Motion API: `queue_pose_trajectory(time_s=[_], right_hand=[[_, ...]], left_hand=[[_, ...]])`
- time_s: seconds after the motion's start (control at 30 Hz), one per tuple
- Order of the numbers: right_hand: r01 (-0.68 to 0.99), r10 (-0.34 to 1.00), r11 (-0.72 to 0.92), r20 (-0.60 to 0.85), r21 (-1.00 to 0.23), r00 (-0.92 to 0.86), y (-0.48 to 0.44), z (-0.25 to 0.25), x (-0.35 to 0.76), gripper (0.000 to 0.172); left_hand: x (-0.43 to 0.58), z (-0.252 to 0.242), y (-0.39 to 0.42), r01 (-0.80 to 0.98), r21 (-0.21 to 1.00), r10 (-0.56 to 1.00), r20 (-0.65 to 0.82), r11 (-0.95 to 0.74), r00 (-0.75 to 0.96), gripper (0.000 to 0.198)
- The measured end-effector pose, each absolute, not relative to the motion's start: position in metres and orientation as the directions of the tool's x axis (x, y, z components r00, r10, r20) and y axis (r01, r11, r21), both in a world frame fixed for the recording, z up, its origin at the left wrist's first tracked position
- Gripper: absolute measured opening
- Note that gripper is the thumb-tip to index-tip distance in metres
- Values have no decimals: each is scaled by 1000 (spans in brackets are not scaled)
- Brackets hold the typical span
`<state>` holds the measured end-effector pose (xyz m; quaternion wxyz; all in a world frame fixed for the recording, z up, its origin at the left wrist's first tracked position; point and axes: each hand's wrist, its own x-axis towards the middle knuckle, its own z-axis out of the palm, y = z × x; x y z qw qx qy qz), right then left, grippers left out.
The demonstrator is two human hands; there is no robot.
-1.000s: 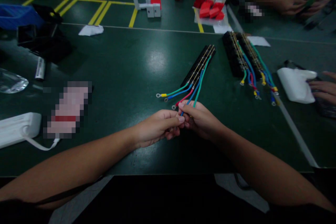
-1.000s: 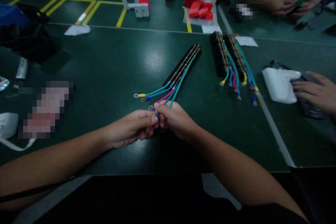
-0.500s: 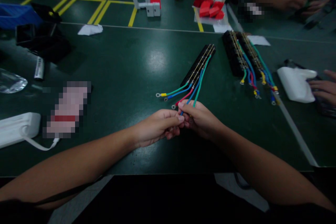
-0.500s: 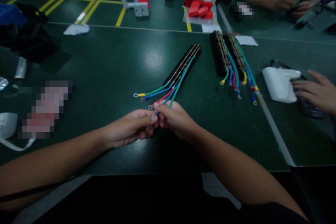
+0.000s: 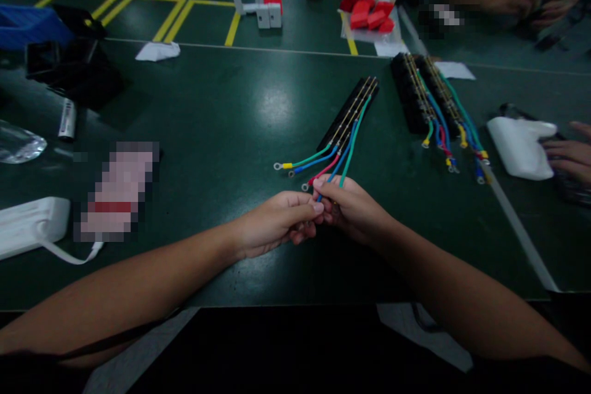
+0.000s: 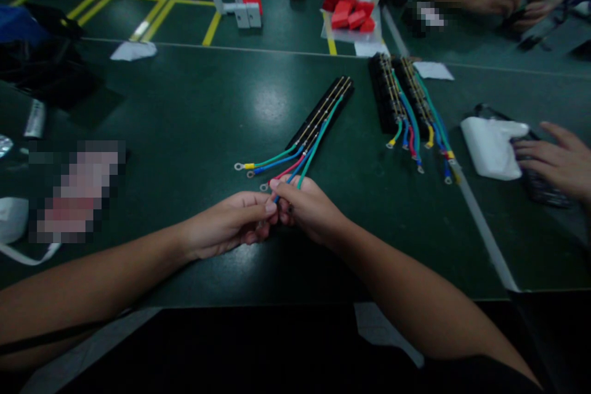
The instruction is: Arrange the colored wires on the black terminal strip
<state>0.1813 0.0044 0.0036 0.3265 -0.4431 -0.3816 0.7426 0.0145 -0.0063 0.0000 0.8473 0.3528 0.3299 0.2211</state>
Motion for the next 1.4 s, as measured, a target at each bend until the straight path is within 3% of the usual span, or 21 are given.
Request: queue_pose_trajectory(time_s=[1.4], right_hand=[[-157, 822, -499, -409, -852, -397, 4, 2, 182, 25]], left_hand=[[14, -2, -6, -138, 745, 606, -404, 653, 685, 21]])
